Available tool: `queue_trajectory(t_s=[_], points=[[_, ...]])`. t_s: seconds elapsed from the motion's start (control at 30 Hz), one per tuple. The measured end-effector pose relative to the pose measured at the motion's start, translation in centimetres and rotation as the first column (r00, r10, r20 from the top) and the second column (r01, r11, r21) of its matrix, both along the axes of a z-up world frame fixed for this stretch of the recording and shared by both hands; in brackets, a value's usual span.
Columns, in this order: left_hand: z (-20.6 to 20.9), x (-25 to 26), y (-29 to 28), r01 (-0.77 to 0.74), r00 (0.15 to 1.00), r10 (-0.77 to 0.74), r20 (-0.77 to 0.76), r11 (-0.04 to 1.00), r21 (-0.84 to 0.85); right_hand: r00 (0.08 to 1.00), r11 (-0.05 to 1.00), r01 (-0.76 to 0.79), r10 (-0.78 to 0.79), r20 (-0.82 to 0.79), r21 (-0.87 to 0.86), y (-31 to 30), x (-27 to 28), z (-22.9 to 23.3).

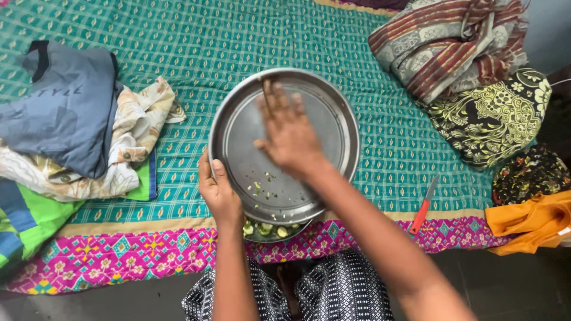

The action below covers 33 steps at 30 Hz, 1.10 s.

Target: The person sits on a bed and slices green vegetables into small rounds using a knife. They transfer the sliced pieces from one metal plate to another, occasionally scraping the plate clean.

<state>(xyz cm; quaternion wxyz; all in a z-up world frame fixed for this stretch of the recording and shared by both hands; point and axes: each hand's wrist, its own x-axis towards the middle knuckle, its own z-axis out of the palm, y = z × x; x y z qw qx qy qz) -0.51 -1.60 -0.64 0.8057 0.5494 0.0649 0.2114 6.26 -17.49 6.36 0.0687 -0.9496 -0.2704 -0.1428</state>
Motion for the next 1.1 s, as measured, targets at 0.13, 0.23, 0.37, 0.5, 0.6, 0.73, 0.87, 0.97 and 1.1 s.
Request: queue_trajectory(t_s=[0.13, 0.23, 0.37, 0.5, 0.6, 0.73, 0.87, 0.97, 1.1], points=[[-1.1, -0.1, 1.0, 0.010, 1.000, -0.011, 0.013, 0.999, 0.054, 0.961, 0.964, -0.265, 0.265, -0.077, 0.002, 2.9, -3.0, -2.5], [-1.7, -0.7, 2.1, -0.016, 0.999, 0.017, -0.048, 1.000, 0.024, 0.834, 0.865, -0.494, 0.500, -0.234, 0.087, 2.1, -5.9, -3.1], [-0.6, -1.2, 3.0, -0.089, 0.995, 0.091, -0.043, 0.995, 0.045, 0.737, 0.803, -0.523, 0.595, -0.322, 0.285, -1.1, -8.5, -0.5], [1.5, -2.8, 4.5, -0.101, 0.994, 0.092, -0.063, 0.983, -0.156, 0.954, 0.898, -0.226, 0.282, -0.099, 0.379, -1.3, -8.5, 4.8], [5.0, -4.2, 7.0, -0.122, 0.990, 0.136, 0.043, 0.964, -0.237, 0.992, 0.980, -0.122, 0.118, 0.037, 0.154, 3.0, -8.7, 9.8], [9.6, -7.1, 12.1, -0.159, 0.973, 0.213, 0.089, 0.898, -0.411, 0.944, 0.949, -0.315, 0.313, 0.102, 0.012, 12.1, -14.3, 13.0], [12.2, -13.0, 20.7, -0.279, 0.935, 0.346, 0.076, 0.852, -0.443, 0.669, 0.771, -0.563, 0.637, -0.383, 0.298, 19.4, -20.5, 14.9], [13.5, -18.7, 26.9, -0.456, 0.864, 0.496, 0.085, 0.844, -0.282, 0.618, 0.657, -0.683, 0.753, -0.226, 0.320, 25.0, -23.1, 17.6], [14.4, -27.7, 34.8, -0.561, 0.812, 0.581, 0.054, 0.803, -0.201, 0.626, 0.628, -0.778, 0.778, 0.049, -0.022, 34.7, -27.0, 20.2]])
